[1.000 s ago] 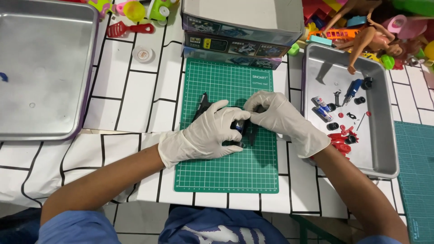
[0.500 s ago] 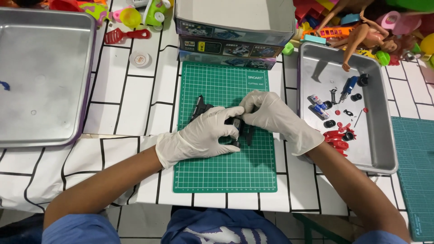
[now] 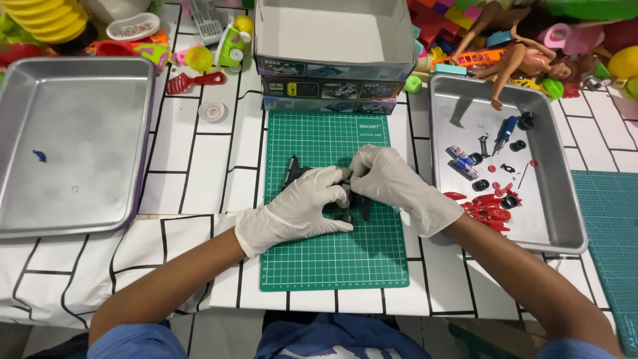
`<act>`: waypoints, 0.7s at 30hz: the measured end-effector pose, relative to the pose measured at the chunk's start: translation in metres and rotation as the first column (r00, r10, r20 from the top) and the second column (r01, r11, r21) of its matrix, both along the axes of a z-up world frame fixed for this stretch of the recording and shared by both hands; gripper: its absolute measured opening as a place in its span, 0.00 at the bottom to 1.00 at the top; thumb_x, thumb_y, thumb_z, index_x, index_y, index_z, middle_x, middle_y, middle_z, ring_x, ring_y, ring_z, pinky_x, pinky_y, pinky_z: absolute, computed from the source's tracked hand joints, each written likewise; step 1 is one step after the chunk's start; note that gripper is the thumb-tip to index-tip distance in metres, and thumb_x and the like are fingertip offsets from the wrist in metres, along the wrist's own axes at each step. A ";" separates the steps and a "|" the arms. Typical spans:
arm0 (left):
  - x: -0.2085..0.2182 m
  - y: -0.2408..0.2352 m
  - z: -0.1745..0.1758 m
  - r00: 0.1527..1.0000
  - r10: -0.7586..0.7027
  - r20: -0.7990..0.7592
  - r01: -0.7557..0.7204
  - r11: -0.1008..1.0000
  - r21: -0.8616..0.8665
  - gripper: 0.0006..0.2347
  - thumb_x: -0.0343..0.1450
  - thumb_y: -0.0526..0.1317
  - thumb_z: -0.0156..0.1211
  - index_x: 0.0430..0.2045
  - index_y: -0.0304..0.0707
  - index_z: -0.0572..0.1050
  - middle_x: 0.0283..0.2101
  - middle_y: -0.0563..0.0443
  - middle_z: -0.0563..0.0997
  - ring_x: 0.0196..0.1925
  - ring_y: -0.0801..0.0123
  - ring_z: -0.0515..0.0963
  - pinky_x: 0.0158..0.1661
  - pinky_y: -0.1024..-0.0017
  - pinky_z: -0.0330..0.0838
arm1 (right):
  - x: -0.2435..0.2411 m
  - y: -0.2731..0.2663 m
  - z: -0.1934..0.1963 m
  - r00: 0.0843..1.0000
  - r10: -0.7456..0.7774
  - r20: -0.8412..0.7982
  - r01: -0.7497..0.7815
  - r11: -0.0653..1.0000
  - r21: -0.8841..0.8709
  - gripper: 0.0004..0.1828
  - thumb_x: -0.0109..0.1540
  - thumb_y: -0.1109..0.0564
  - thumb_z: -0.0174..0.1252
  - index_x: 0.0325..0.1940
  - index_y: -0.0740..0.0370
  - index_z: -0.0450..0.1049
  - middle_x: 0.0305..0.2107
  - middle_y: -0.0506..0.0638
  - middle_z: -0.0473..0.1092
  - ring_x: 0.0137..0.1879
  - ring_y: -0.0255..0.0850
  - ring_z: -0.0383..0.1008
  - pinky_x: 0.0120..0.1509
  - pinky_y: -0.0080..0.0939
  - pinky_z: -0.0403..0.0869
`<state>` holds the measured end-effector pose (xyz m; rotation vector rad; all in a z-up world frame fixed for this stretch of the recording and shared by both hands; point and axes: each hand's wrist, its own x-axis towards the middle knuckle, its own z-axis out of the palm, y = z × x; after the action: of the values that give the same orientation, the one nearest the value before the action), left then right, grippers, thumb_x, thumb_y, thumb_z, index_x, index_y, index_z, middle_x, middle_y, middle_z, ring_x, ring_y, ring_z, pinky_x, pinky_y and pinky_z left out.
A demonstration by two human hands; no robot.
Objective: Assembling a mini 4WD toy car by fitting gears, motor, and chassis components together on a cutting mat.
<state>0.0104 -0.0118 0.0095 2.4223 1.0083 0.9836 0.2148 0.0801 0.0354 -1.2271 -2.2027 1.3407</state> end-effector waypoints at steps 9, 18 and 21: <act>-0.009 -0.014 0.065 0.955 0.061 -0.291 -0.130 0.966 -0.222 0.19 0.67 0.55 0.69 0.40 0.44 0.74 0.60 0.39 0.74 0.64 0.47 0.72 0.64 0.54 0.61 | 0.016 -0.026 0.070 0.996 -0.082 0.016 0.083 0.996 -0.028 0.14 0.60 0.60 0.62 0.50 0.61 0.80 0.46 0.55 0.75 0.51 0.45 0.76 0.58 0.47 0.75; 0.017 -0.005 0.071 0.712 0.179 -0.679 -0.446 0.862 -0.240 0.26 0.71 0.67 0.51 0.45 0.45 0.75 0.38 0.50 0.81 0.41 0.58 0.84 0.44 0.60 0.79 | 0.049 -0.100 0.000 0.975 0.056 0.215 -0.207 0.584 0.785 0.20 0.61 0.52 0.64 0.56 0.56 0.73 0.34 0.48 0.71 0.38 0.42 0.78 0.36 0.40 0.78; 0.012 0.006 0.075 0.769 0.230 -0.596 -0.497 0.802 -0.331 0.19 0.77 0.58 0.45 0.40 0.47 0.78 0.35 0.51 0.81 0.42 0.58 0.85 0.45 0.61 0.78 | 0.055 -0.091 -0.036 0.986 -0.049 0.162 -0.120 0.473 0.873 0.23 0.62 0.50 0.64 0.61 0.51 0.72 0.33 0.44 0.67 0.36 0.39 0.74 0.37 0.38 0.76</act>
<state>0.0220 -0.0053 0.0840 2.1241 1.7474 0.0793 0.2702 -0.0106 -0.0004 -0.8432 -2.4588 -0.0725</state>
